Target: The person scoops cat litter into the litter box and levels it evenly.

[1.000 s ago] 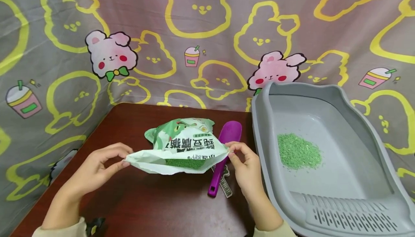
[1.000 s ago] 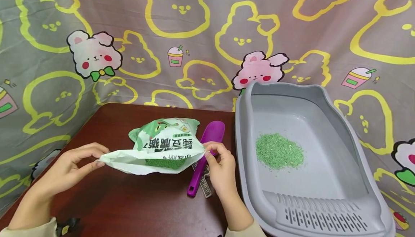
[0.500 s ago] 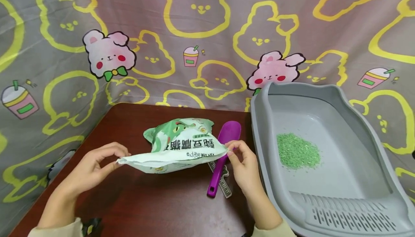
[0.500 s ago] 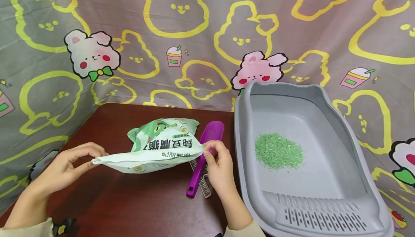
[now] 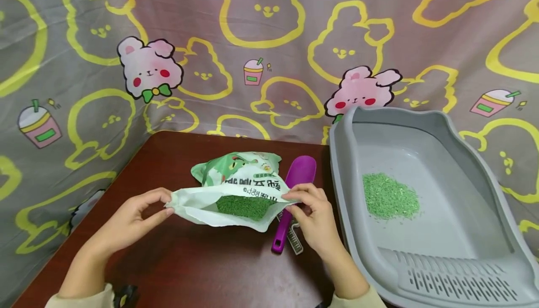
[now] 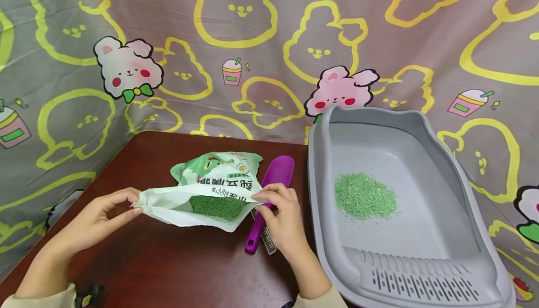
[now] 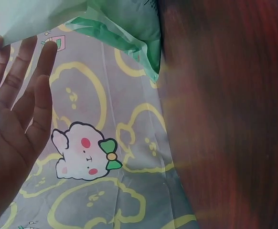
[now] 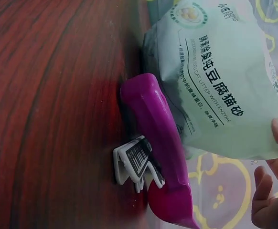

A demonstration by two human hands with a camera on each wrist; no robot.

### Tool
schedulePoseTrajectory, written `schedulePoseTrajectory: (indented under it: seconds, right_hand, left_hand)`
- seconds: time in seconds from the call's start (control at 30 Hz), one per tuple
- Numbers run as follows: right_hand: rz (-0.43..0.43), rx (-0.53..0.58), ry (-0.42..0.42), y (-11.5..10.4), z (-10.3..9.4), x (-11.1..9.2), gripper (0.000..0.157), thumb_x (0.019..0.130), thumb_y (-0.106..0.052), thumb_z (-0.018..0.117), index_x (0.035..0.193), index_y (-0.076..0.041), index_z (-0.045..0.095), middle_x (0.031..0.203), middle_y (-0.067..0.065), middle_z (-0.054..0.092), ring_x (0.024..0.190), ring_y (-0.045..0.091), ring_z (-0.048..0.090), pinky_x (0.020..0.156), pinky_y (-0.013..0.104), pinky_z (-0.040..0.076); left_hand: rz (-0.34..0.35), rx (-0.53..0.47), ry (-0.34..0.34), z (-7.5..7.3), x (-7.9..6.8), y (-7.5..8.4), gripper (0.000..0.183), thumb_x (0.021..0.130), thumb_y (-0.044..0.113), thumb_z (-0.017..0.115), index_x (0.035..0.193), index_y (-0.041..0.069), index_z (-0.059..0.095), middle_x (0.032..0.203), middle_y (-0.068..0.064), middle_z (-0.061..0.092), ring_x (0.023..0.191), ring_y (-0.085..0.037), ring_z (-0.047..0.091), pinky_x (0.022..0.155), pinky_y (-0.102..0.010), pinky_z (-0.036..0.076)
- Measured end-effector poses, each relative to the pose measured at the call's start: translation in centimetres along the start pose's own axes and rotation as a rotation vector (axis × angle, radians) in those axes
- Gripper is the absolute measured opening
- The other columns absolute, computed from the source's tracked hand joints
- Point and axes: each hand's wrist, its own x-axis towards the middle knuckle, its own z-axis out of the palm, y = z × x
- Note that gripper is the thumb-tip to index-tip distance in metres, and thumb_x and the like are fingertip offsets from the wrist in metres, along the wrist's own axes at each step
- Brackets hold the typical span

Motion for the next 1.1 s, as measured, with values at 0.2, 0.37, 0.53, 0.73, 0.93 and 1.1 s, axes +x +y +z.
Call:
schedulePoseTrajectory:
  seconds: [0.2, 0.37, 0.53, 0.73, 0.93, 1.1]
  right_hand:
    - [0.006, -0.006, 0.051, 0.0, 0.2, 0.1, 0.015, 0.077, 0.001, 0.079, 0.082, -0.013, 0.078, 0.094, 0.002, 0.071, 0.082, 0.009, 0.048, 0.060, 0.016, 0.042]
    - [0.047, -0.010, 0.066, 0.0, 0.2, 0.3, 0.015, 0.078, 0.002, 0.077, 0.081, -0.012, 0.078, 0.093, 0.001, 0.070, 0.081, 0.012, 0.049, 0.062, 0.019, 0.041]
    - [0.092, -0.028, 0.090, -0.1, 0.2, 0.5, 0.011, 0.077, 0.004, 0.076, 0.079, -0.007, 0.074, 0.086, 0.003, 0.069, 0.080, 0.019, 0.051, 0.066, 0.022, 0.041]
    - [0.197, -0.027, 0.093, -0.4, 0.1, 0.8, 0.011, 0.079, 0.005, 0.075, 0.078, -0.006, 0.072, 0.080, 0.004, 0.067, 0.079, 0.012, 0.053, 0.070, 0.019, 0.043]
    - [0.279, 0.023, 0.078, -0.8, 0.4, 1.2, 0.006, 0.082, 0.005, 0.073, 0.080, 0.000, 0.073, 0.078, 0.007, 0.063, 0.066, 0.005, 0.051, 0.061, 0.021, 0.048]
    - [0.297, 0.027, 0.095, -0.7, 0.5, 1.5, 0.003, 0.083, 0.004, 0.073, 0.080, 0.002, 0.072, 0.076, 0.008, 0.060, 0.064, 0.005, 0.051, 0.058, 0.021, 0.047]
  left_hand:
    - [-0.022, 0.015, 0.020, 0.2, 0.0, 0.5, 0.033, 0.080, -0.009, 0.075, 0.092, 0.019, 0.062, 0.098, 0.009, 0.064, 0.087, -0.002, 0.059, 0.070, -0.016, 0.049]
    - [-0.027, 0.045, 0.032, 0.5, 0.1, 1.3, 0.043, 0.071, -0.001, 0.086, 0.101, 0.020, 0.064, 0.102, 0.009, 0.064, 0.089, -0.001, 0.059, 0.066, -0.018, 0.050]
    - [0.062, 0.051, 0.067, 0.9, 0.2, 1.9, 0.051, 0.068, -0.007, 0.085, 0.111, 0.016, 0.071, 0.106, 0.006, 0.065, 0.083, 0.000, 0.056, 0.058, -0.017, 0.045]
    - [0.190, 0.099, 0.124, 1.3, -0.2, 1.9, 0.054, 0.062, -0.013, 0.084, 0.109, 0.011, 0.076, 0.107, 0.002, 0.066, 0.086, 0.000, 0.058, 0.063, -0.014, 0.044]
    - [0.258, 0.140, 0.220, 1.4, -1.0, 2.0, 0.018, 0.082, 0.014, 0.081, 0.099, 0.010, 0.077, 0.097, 0.001, 0.067, 0.090, -0.001, 0.058, 0.075, -0.010, 0.045]
    - [0.332, 0.151, 0.248, 1.6, -1.1, 2.1, 0.032, 0.096, 0.035, 0.061, 0.087, 0.008, 0.077, 0.088, -0.001, 0.067, 0.090, -0.002, 0.059, 0.082, -0.008, 0.045]
